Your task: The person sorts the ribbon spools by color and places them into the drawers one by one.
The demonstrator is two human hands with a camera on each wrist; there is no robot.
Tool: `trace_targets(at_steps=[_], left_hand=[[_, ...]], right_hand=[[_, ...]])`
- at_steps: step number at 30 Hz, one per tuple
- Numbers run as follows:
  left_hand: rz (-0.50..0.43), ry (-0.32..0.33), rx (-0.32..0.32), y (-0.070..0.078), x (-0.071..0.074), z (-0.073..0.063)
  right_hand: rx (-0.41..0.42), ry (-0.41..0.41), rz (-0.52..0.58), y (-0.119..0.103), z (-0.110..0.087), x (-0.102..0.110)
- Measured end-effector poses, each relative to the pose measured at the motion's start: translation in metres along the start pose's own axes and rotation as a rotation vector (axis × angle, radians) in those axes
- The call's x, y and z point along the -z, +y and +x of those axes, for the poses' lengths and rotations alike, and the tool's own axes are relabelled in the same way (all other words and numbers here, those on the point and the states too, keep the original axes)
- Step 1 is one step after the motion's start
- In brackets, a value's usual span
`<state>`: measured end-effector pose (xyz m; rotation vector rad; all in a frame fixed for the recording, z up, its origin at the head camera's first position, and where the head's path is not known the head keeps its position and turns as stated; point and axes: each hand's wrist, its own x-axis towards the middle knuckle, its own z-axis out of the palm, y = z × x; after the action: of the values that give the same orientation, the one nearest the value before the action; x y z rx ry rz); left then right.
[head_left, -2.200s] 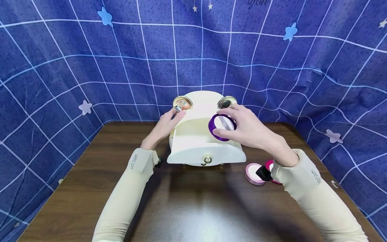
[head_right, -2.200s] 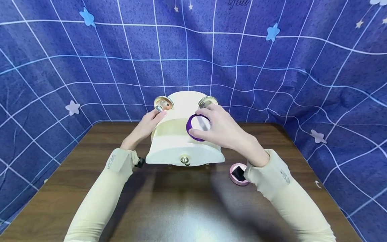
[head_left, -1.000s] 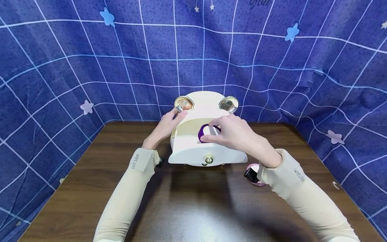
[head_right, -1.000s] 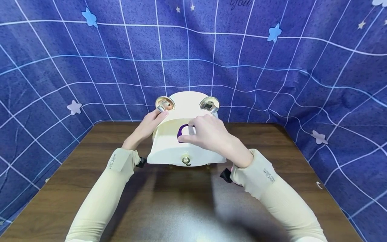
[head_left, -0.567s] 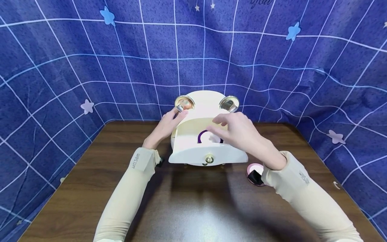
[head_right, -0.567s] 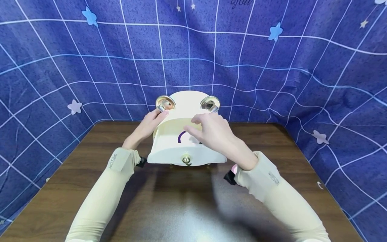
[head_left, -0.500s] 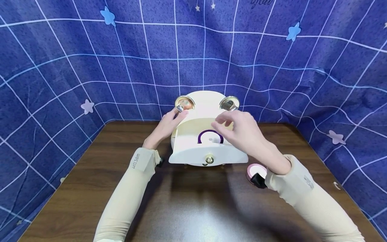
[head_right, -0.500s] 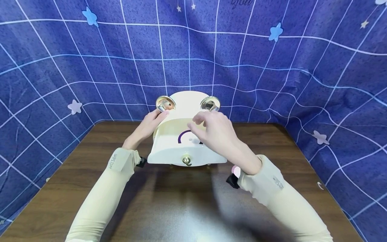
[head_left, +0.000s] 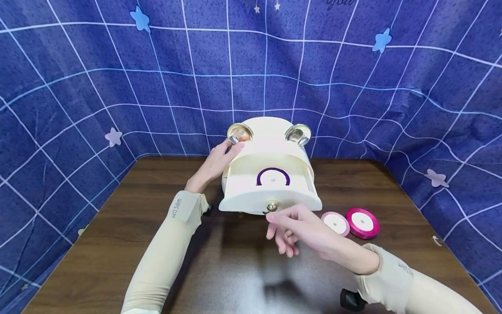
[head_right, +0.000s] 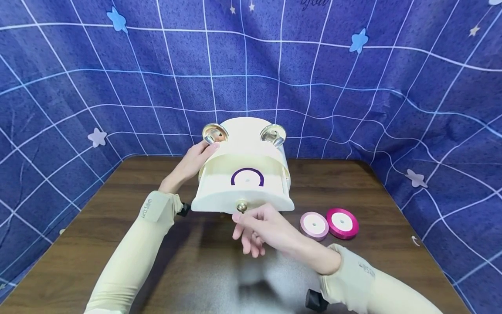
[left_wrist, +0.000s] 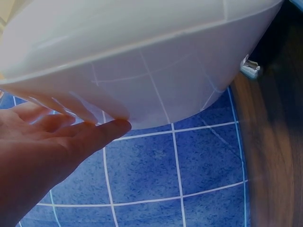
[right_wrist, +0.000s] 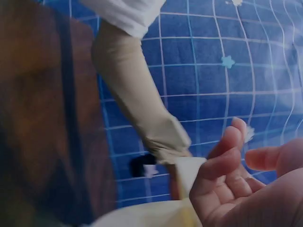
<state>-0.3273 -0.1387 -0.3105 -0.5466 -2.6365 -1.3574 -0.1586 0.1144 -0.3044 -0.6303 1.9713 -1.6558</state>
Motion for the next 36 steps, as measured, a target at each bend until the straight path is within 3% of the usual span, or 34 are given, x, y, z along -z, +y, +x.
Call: trace_targets(at_steps=[3,6,9,14,22,36], left_hand=[[-0.007,0.004,0.003,0.000,0.000,0.000],[-0.008,0.005,0.005,0.000,-0.001,0.000],[-0.007,0.005,0.005,0.000,-0.001,0.000],[-0.018,0.004,0.006,0.000,0.000,0.000],[0.008,-0.008,-0.005,-0.001,0.000,0.001],[0.006,-0.003,-0.008,0.001,0.000,0.000]], right_hand=[[-0.122,-0.038,0.095,0.008,0.006,0.001],[-0.163,-0.055,0.195,0.012,0.011,0.002],[-0.160,-0.048,0.295,0.013,0.015,0.002],[-0.127,-0.028,0.370,0.012,0.017,0.001],[-0.098,-0.036,0.378,0.012,0.019,0.002],[-0.120,-0.002,0.355,0.007,0.028,0.010]])
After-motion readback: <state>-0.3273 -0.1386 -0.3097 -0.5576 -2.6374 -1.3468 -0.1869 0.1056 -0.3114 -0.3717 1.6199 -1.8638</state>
